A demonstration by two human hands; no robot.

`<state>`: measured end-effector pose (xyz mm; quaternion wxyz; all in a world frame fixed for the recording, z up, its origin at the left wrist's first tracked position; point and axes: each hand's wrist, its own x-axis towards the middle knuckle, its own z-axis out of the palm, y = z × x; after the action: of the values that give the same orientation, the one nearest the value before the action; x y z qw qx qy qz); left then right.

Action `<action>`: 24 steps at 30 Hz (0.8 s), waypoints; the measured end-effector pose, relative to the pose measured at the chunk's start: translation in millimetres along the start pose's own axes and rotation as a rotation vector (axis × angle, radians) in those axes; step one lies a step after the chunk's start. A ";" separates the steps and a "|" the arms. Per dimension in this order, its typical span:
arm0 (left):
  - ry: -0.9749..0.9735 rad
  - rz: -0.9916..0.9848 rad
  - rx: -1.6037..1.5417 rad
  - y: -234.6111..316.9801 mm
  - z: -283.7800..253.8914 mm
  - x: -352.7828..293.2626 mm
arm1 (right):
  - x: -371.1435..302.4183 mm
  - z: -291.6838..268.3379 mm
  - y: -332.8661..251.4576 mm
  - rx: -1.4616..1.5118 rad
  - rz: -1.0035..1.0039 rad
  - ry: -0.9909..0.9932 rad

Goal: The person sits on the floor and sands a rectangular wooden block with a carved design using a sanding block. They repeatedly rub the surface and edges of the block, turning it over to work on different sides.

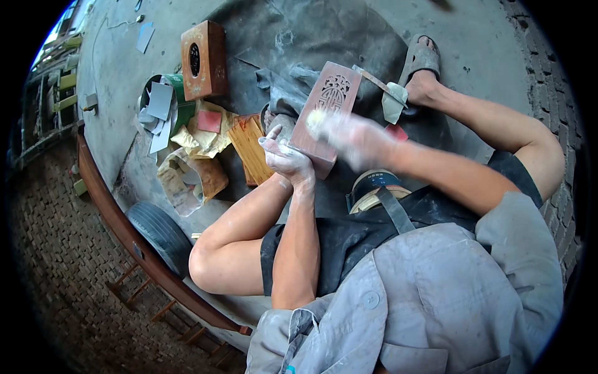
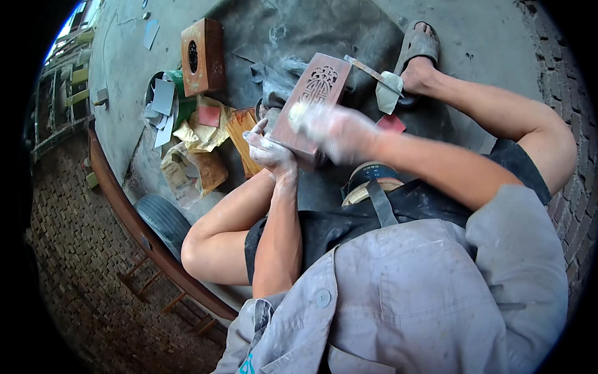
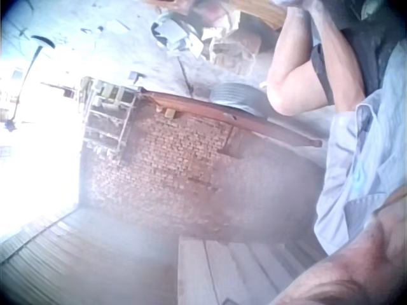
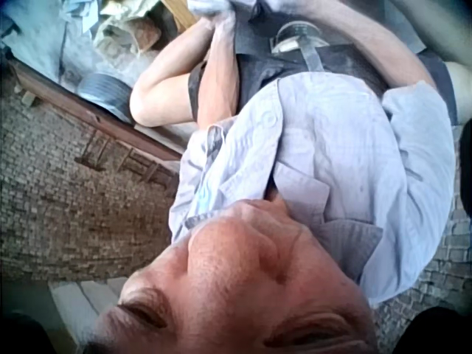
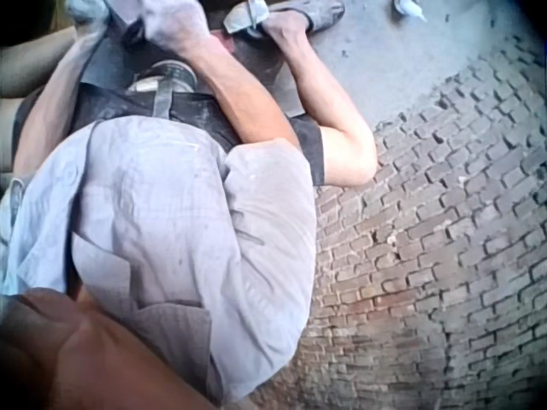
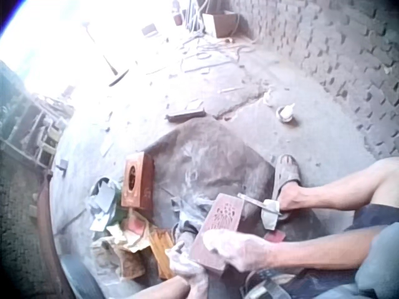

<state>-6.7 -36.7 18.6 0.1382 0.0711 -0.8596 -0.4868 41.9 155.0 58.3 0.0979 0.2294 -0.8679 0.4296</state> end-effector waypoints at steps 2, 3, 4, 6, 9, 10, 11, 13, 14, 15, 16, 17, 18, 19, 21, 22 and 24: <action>-0.014 -0.078 -0.053 -9.5 0.1 -3.6 | -9.1 -0.9 22.5 0.018 0.144 -0.010; -0.028 -0.117 -0.075 -7.9 0.3 -2.9 | -12.0 0.5 22.1 0.005 0.144 -0.012; -0.067 -0.155 -0.125 -2.1 11.9 -2.0 | -13.9 -8.6 -5.2 -0.092 0.018 -0.013; -0.057 -0.158 -0.018 -3.6 -7.3 -2.8 | -14.4 -2.3 -45.8 0.071 -0.004 -0.058; -0.075 -0.129 0.004 2.3 -10.6 -2.5 | -18.5 -9.1 -14.1 0.017 0.020 -0.075; -0.076 -0.133 -0.022 3.1 -2.1 -3.7 | -23.5 -7.9 8.3 -0.028 0.109 0.024; -0.079 -0.137 -0.050 4.2 6.6 -5.0 | -37.0 -1.1 11.2 -0.008 0.222 0.074; -0.059 -0.167 -0.066 -2.1 7.3 -2.9 | -28.7 5.8 -17.0 0.101 0.286 0.125; -0.027 -0.202 -0.060 -8.1 -6.0 -4.4 | -26.9 12.4 -50.7 0.188 0.234 0.108; -0.044 -0.222 -0.067 -6.8 -6.9 -6.2 | -36.0 17.8 -72.1 0.216 0.345 0.133; -0.058 -0.197 -0.019 -0.3 -5.7 -4.9 | -36.0 16.0 -72.5 0.275 0.374 0.149; -0.071 -0.173 0.030 6.1 -4.9 -3.7 | -39.2 30.7 -46.6 0.223 0.462 0.248; -0.080 -0.152 0.096 10.5 -8.5 -3.9 | -39.6 47.1 -11.1 0.188 0.553 0.344; -0.073 -0.153 0.063 9.0 -7.4 -3.4 | -28.5 43.6 24.1 0.140 0.698 0.299; -0.078 -0.110 -0.004 8.9 4.7 -3.8 | -23.6 30.1 99.0 -0.122 0.784 0.275; -0.070 -0.058 -0.036 10.7 15.4 -1.6 | -28.8 27.0 127.0 -0.323 0.699 0.291; -0.041 -0.014 0.050 4.3 12.2 -2.0 | -14.2 12.5 95.1 -0.056 0.934 0.021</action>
<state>-8.4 -24.0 16.0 0.1154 0.0705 -0.8737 -0.4673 8.8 199.5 -21.3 -0.0909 -0.1931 -0.8884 0.4064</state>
